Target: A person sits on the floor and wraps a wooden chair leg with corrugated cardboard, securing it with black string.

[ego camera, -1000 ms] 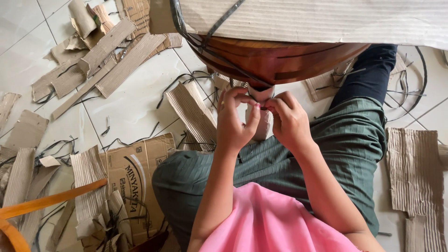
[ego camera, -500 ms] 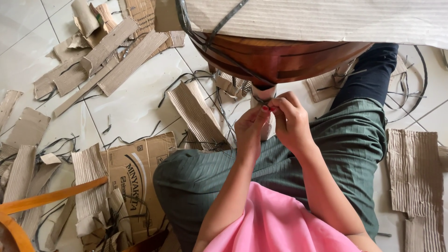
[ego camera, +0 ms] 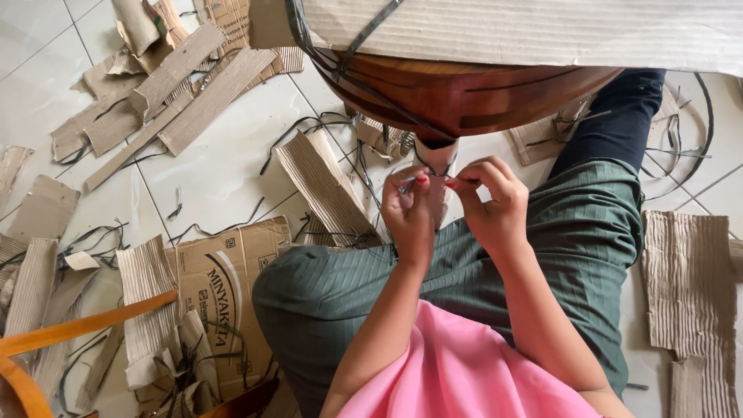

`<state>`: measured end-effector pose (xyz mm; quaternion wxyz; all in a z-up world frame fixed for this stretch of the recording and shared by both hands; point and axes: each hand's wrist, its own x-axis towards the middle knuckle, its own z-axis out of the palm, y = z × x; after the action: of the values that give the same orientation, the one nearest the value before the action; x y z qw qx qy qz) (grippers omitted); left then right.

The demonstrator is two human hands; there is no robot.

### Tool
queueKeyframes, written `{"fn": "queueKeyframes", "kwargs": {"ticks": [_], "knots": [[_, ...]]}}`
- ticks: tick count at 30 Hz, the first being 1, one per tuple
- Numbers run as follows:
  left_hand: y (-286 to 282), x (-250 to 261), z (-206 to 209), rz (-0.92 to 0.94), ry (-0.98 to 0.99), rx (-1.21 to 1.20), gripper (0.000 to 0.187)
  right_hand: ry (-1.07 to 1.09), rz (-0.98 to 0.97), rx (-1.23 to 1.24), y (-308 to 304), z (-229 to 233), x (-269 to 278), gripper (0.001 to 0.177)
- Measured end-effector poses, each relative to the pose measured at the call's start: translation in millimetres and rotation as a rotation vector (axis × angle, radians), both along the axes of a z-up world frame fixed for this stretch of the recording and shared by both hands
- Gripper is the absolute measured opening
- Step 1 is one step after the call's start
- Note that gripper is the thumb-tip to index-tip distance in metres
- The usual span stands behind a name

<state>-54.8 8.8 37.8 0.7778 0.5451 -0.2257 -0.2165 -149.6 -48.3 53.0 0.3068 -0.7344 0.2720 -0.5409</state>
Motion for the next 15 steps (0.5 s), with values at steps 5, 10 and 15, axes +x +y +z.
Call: {"fn": "queueKeyframes", "kwargs": {"ticks": [5,10,15], "knots": [[-12.8,-4.2,0.9,0.012,0.159,-0.122,0.007,-0.128,0.22,0.192,11.9,27.1,2.4,0.013],[-15.8,-2.3,-2.5,0.057,0.102,-0.088,0.008,-0.355,0.47,0.351,2.2,3.3,3.7,0.018],[-14.9,1.0,9.8,0.04,0.05,-0.115,0.013,-0.079,0.276,0.049,-11.2,9.8,-2.9,0.021]]}}
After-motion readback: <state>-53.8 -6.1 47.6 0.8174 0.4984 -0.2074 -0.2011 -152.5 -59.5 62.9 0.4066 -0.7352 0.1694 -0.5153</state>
